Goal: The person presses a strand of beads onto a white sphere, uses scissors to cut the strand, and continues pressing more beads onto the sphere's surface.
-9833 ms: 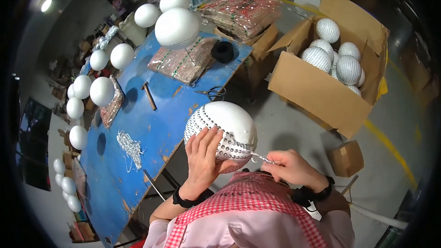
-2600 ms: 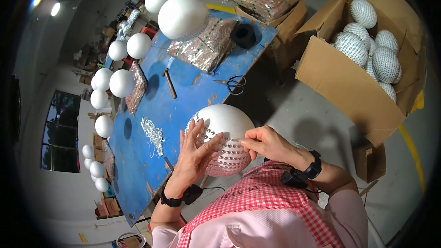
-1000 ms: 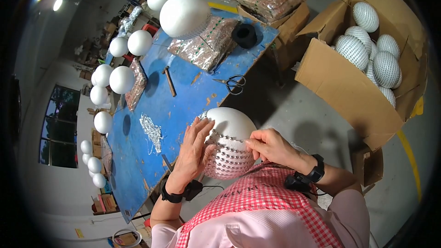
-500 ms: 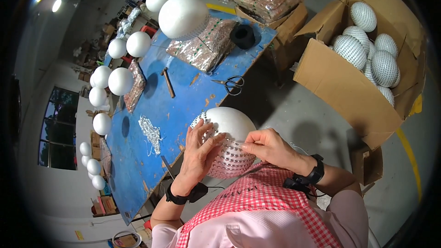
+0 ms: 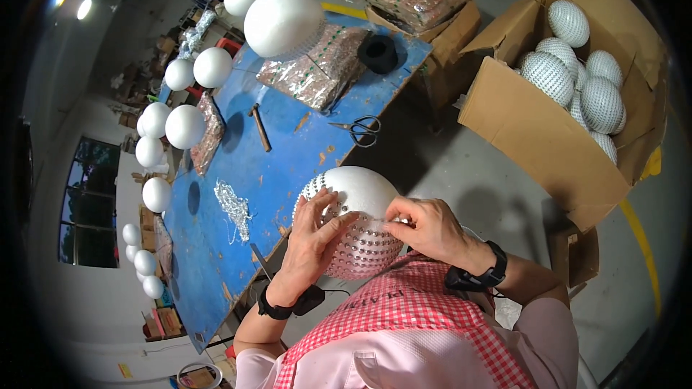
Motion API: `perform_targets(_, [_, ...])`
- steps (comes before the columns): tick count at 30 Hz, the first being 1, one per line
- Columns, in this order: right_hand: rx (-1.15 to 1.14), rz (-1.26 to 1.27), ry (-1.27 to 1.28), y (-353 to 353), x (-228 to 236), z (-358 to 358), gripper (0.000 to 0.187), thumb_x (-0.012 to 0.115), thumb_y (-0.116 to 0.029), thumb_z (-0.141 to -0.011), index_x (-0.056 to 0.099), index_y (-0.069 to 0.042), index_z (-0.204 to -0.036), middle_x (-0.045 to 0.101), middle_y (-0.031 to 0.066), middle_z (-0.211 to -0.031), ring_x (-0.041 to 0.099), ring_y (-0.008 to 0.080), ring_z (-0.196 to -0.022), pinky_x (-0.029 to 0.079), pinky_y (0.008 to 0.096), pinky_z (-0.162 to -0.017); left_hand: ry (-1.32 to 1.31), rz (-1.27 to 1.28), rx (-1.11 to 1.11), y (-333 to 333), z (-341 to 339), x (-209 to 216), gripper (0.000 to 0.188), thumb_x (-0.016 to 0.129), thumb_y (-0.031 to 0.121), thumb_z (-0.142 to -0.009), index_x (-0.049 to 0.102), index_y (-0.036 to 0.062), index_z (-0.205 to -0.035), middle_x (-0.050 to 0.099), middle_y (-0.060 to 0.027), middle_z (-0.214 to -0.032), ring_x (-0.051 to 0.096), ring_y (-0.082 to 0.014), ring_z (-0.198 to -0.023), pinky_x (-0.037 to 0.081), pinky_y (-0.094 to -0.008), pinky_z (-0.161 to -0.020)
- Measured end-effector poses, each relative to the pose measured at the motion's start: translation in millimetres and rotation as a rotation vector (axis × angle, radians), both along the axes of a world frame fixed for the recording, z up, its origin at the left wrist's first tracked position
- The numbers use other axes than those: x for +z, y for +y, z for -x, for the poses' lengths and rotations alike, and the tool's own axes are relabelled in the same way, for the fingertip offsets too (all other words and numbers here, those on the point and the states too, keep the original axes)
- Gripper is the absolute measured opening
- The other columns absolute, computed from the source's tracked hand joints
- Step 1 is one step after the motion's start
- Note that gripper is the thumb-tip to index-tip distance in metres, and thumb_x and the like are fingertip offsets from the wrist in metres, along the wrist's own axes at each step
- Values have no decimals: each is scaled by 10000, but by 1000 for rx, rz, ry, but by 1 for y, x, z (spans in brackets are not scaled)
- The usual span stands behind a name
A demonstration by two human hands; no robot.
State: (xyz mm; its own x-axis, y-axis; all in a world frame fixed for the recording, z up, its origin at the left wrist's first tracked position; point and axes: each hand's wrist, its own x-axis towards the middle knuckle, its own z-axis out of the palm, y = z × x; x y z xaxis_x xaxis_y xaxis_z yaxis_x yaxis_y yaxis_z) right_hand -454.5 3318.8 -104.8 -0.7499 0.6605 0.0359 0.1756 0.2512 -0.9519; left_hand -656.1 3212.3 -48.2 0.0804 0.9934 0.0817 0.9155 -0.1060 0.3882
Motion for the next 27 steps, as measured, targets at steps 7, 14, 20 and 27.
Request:
perform_targets(7, [249,825,131,7,-9,-5,213,595,-175,-918,608,5,-805,588,1,-647,523,38,-578,395,201,-505,22,15,-5,-2,-6,-7,447,660,28,-758,648,199,-1170,493,-131,-1275,407,-359,-1278,265,-585,-1058])
perform_targets(14, [162,759,-75,7,-19,-5,253,549,-189,-940,595,3,-782,572,19,-605,497,53,-477,391,204,-428,84,67,-48,4,-4,-6,451,659,80,-761,633,213,-1191,487,-126,-1283,376,-358,-1302,199,-613,-1079])
perform_targets(20, [86,599,-24,8,-28,-15,235,570,-188,-934,590,0,-794,580,22,-617,514,61,-497,399,205,-443,100,112,-10,3,-7,-2,413,646,354,-828,612,210,-1213,447,-155,-1341,335,-392,-1328,160,-641,-1076])
perform_targets(27, [119,636,91,9,-31,-29,191,659,-169,-886,599,1,-823,580,2,-646,527,42,-566,403,205,-478,52,59,-37,6,-6,-11,441,683,324,-813,604,190,-1225,427,-200,-1351,359,-417,-1308,252,-572,-1075])
